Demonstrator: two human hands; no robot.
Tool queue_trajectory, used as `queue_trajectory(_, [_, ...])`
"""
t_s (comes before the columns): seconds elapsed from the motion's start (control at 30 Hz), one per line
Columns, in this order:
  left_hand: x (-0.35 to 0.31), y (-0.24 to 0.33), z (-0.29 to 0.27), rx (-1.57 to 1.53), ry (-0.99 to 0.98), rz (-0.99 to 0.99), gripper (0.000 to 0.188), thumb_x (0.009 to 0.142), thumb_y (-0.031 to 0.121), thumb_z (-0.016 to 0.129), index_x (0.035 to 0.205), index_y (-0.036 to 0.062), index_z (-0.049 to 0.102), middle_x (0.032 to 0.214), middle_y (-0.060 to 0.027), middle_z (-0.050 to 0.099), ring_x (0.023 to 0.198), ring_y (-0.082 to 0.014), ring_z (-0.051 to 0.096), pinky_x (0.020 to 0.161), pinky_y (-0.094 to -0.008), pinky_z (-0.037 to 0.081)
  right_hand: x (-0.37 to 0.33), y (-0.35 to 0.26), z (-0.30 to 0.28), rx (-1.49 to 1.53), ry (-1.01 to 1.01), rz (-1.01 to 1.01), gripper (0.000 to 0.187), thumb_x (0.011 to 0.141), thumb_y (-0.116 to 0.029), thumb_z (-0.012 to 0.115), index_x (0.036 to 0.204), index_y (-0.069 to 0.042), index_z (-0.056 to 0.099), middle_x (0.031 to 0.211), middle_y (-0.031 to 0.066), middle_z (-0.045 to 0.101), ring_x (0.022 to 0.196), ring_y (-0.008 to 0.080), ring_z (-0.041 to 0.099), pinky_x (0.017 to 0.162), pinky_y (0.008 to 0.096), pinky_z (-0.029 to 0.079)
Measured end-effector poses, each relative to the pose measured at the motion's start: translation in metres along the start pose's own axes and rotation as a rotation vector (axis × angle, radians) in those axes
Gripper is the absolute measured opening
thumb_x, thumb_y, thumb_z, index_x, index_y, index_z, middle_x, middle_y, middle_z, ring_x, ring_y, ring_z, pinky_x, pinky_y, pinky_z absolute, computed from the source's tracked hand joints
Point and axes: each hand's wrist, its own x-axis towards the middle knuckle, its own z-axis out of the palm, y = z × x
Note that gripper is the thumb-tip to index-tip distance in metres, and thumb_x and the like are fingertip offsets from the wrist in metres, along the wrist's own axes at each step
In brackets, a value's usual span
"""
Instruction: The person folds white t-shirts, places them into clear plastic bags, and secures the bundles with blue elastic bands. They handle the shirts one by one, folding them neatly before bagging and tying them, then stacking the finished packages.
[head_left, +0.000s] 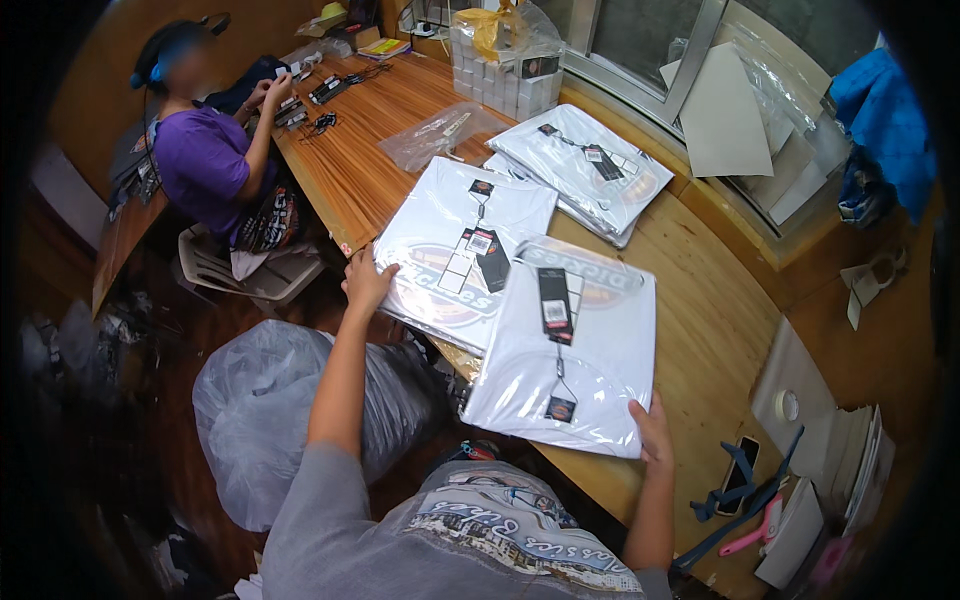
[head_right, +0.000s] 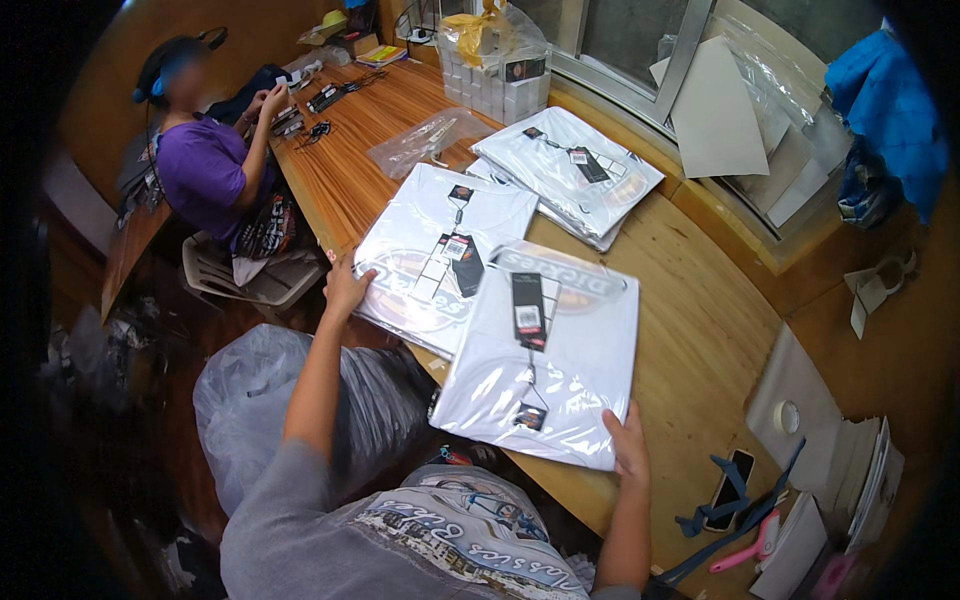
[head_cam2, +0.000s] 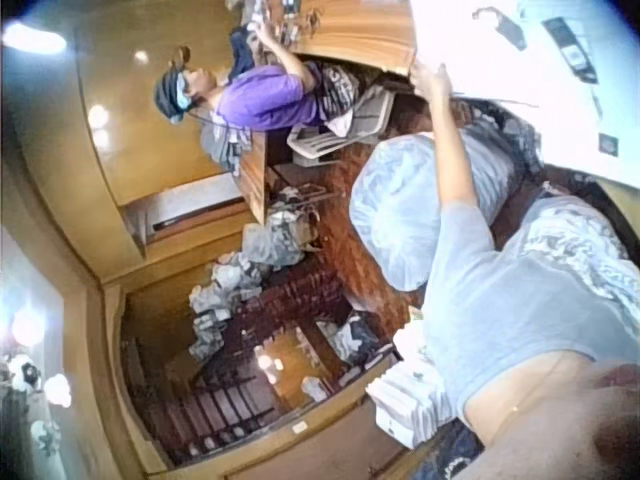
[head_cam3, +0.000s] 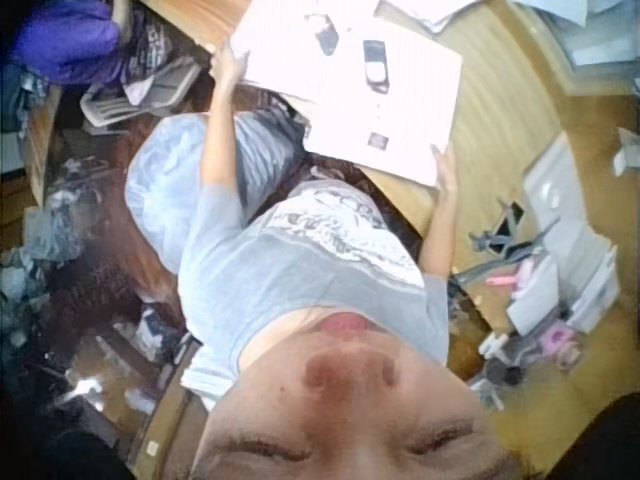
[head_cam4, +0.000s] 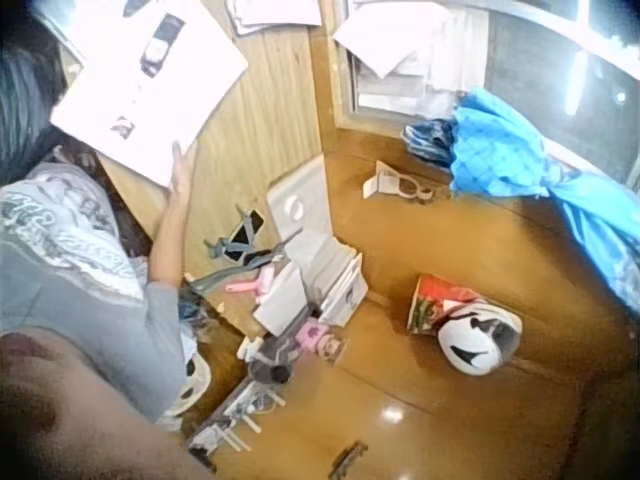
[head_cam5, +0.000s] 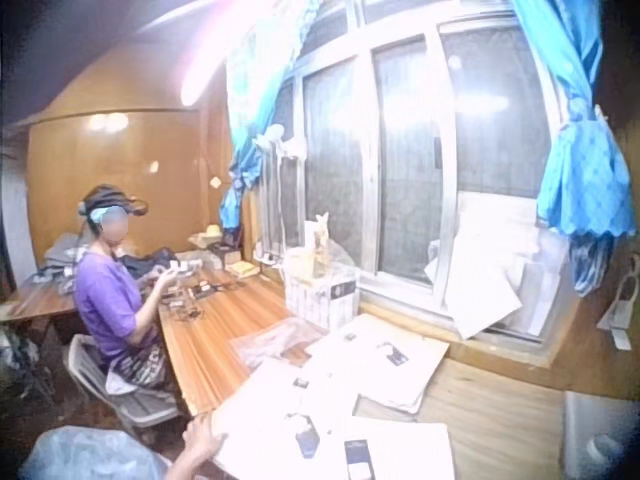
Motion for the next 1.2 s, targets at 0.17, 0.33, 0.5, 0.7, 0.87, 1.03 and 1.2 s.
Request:
queue_trajectory(0.17, [0.002, 0.007, -0.001, 0.039, -0.008, -0.051, 0.062, 0.062, 0.035, 0.066, 0.115, 0.0125, 0.042, 0.121, -0.0128, 0.035, 0.104, -0.0331, 0.04, 0.081, -0.0458, 0.035, -0.017, 0.01, -0.042, 0.088, -0.046, 0.033, 0.051, 0.076, 0.002, 0.046, 0.121, -0.002, 0.024, 0.11, 0.0103, 0.041, 0.098, 0.0176, 0.042, 0.084, 0.0291, 0.036])
queue_trajectory(0.33, [-0.002, 0.019, -0.005, 0.123, -0.037, -0.121, 0.062, 0.061, 0.034, 0.067, 0.115, 0.0145, 0.042, 0.128, -0.0138, 0.025, 0.11, -0.0325, 0.033, 0.083, -0.0469, 0.033, -0.013, 0.023, -0.05, 0.209, -0.082, -0.031, 0.052, 0.074, 0.003, 0.049, 0.12, -0.002, 0.026, 0.109, 0.009, 0.043, 0.098, 0.0177, 0.043, 0.085, 0.0293, 0.035])
queue_trajectory(0.5, [-0.006, 0.032, -0.007, 0.176, -0.038, -0.144, 0.062, 0.061, 0.033, 0.068, 0.114, 0.0132, 0.041, 0.132, -0.0142, 0.016, 0.113, -0.033, 0.029, 0.084, -0.0482, 0.031, -0.023, 0.016, -0.067, 0.416, -0.064, -0.115, 0.051, 0.071, 0.001, 0.052, 0.118, -0.002, 0.032, 0.106, 0.0101, 0.047, 0.095, 0.0192, 0.047, 0.084, 0.0299, 0.037])
queue_trajectory(0.7, [0.025, -0.008, 0.004, 0.112, -0.141, -0.011, 0.071, 0.059, 0.029, 0.069, 0.119, 0.0142, 0.034, 0.127, -0.0063, 0.027, 0.115, -0.0268, 0.029, 0.087, -0.0514, 0.026, -0.065, -0.033, -0.133, 0.407, 0.202, -0.341, 0.049, 0.071, -0.007, 0.053, 0.116, -0.002, 0.035, 0.106, 0.0102, 0.047, 0.095, 0.0202, 0.046, 0.085, 0.0309, 0.035])
queue_trajectory(0.87, [0.018, -0.003, 0.009, 0.231, -0.292, 0.183, 0.073, 0.059, 0.031, 0.068, 0.122, 0.0172, 0.032, 0.133, -0.0055, 0.017, 0.122, -0.0248, 0.015, 0.091, -0.0558, 0.016, -0.061, -0.07, -0.174, 0.325, 0.523, -0.552, 0.052, 0.076, -0.006, 0.049, 0.122, -0.003, 0.025, 0.117, 0.0127, 0.037, 0.104, 0.024, 0.039, 0.088, 0.0352, 0.032])
queue_trajectory(1.03, [-0.039, 0.03, -0.001, 0.166, -0.384, 0.265, 0.074, 0.059, 0.032, 0.068, 0.122, 0.0173, 0.031, 0.132, -0.0077, 0.018, 0.123, -0.0271, 0.011, 0.091, -0.058, 0.009, -0.007, -0.024, -0.208, -0.803, 1.176, -0.641, 0.054, 0.076, -0.005, 0.051, 0.123, -0.004, 0.023, 0.111, 0.0125, 0.039, 0.098, 0.0229, 0.04, 0.084, 0.0332, 0.033])
queue_trajectory(1.2, [-0.087, 0.042, -0.001, 0.105, -0.434, 0.341, 0.075, 0.058, 0.031, 0.068, 0.12, 0.0118, 0.03, 0.132, -0.0059, 0.02, 0.123, -0.0246, 0.012, 0.093, -0.0563, 0.006, 0.035, 0.0, -0.061, -0.151, 0.377, -0.289, 0.053, 0.078, -0.012, 0.052, 0.125, -0.012, 0.026, 0.094, 0.0058, 0.046, 0.073, 0.0109, 0.047, 0.063, 0.0238, 0.042])
